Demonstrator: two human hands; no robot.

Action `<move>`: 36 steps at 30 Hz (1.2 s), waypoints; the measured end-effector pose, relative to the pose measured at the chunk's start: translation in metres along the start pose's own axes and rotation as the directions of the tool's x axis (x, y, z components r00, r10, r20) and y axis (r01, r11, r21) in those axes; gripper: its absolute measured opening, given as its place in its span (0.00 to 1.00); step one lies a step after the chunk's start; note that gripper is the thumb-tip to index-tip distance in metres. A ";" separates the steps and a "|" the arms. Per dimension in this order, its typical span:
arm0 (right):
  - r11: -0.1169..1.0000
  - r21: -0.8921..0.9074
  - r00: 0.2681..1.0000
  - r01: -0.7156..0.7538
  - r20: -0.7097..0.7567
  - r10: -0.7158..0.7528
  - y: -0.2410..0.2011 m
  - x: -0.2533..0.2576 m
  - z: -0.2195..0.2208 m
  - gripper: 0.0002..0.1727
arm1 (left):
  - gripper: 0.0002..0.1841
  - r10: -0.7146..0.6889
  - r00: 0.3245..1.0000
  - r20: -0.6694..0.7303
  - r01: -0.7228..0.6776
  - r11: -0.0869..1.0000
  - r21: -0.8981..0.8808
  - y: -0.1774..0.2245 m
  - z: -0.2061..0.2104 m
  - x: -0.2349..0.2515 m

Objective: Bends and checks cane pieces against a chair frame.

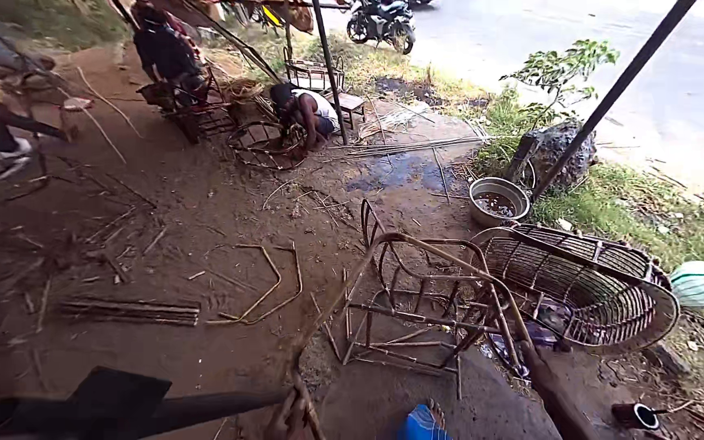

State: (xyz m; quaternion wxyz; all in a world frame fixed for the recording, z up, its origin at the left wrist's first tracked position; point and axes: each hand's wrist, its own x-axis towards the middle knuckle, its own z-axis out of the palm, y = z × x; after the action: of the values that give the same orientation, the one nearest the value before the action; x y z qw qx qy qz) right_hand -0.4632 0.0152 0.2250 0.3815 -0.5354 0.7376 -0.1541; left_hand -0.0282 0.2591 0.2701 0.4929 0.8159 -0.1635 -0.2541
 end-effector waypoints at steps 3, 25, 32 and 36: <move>0.961 0.090 0.965 -0.262 0.058 0.257 0.088 0.014 0.045 0.30 | 0.21 0.061 0.989 0.135 -0.103 0.938 0.332 -0.017 0.065 0.078; 0.816 -0.287 0.830 -0.501 0.106 0.547 0.136 0.089 0.115 0.31 | 0.29 -0.234 0.861 0.451 -0.265 0.551 0.791 -0.064 0.196 0.204; 0.830 -0.273 0.842 -0.485 0.109 0.528 0.137 0.092 0.113 0.29 | 0.32 -0.284 0.858 0.428 -0.206 0.572 0.794 -0.059 0.201 0.212; 0.891 -0.112 0.888 -0.440 0.091 0.450 0.147 0.076 0.109 0.26 | 0.32 -0.303 0.896 0.324 -0.047 0.661 0.749 -0.056 0.201 0.213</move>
State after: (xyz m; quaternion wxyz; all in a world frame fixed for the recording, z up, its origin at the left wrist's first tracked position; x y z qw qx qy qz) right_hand -0.4930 0.0215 0.0298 0.4241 -0.3764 0.8237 0.0009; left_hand 0.0310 0.0301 0.0893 0.0517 0.8791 -0.2952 -0.3705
